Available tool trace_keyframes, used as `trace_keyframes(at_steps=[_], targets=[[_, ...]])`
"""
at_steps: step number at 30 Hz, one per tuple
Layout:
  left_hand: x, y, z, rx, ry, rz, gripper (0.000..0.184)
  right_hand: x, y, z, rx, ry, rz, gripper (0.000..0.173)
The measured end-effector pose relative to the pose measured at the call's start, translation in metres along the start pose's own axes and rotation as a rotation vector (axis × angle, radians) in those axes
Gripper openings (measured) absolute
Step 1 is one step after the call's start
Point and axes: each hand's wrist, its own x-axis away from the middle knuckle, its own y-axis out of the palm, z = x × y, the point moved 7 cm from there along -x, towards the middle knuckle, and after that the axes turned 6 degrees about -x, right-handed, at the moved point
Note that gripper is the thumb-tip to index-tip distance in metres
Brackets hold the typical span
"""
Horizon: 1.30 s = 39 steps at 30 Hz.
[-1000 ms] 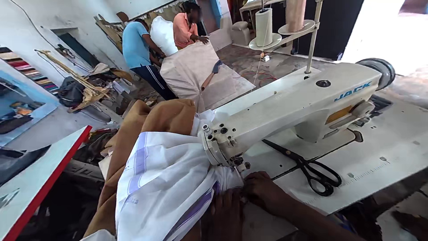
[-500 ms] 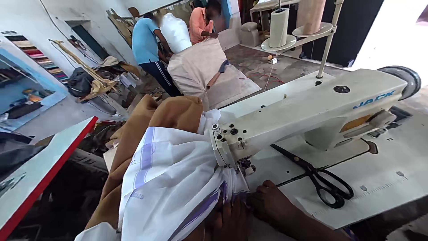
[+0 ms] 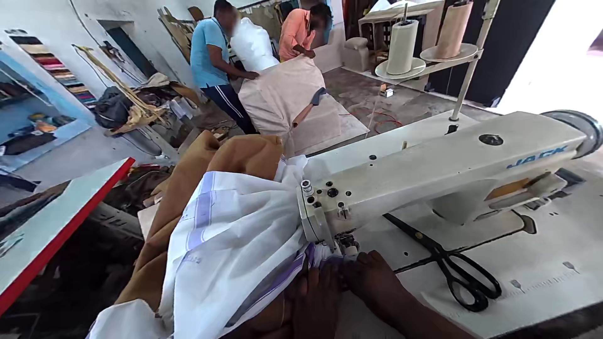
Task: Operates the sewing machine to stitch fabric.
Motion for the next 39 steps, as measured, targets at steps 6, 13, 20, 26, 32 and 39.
trace_keyframes(at_steps=[6,13,20,26,32,39], targets=[[-0.017,0.012,-0.004,0.065,-0.006,0.061,0.028,-0.009,0.002,0.004,0.047,0.150,-0.028,0.022],[-0.025,0.018,-0.003,0.222,0.000,-0.391,0.039,0.000,-0.009,0.013,-0.007,0.292,-0.052,0.030],[-0.018,0.019,-0.003,0.260,-0.033,-0.363,0.042,0.051,-0.107,0.085,0.151,0.485,0.315,0.031],[-0.028,0.016,-0.003,0.170,-0.008,-0.269,0.038,0.104,-0.174,0.170,0.297,0.613,0.398,0.049],[-0.039,0.021,-0.005,0.144,-0.014,-0.250,0.032,0.116,-0.170,0.173,0.291,0.640,0.377,0.057],[-0.037,0.018,-0.006,0.183,-0.029,-0.272,0.032,0.143,-0.144,0.193,0.285,0.720,0.165,0.049]])
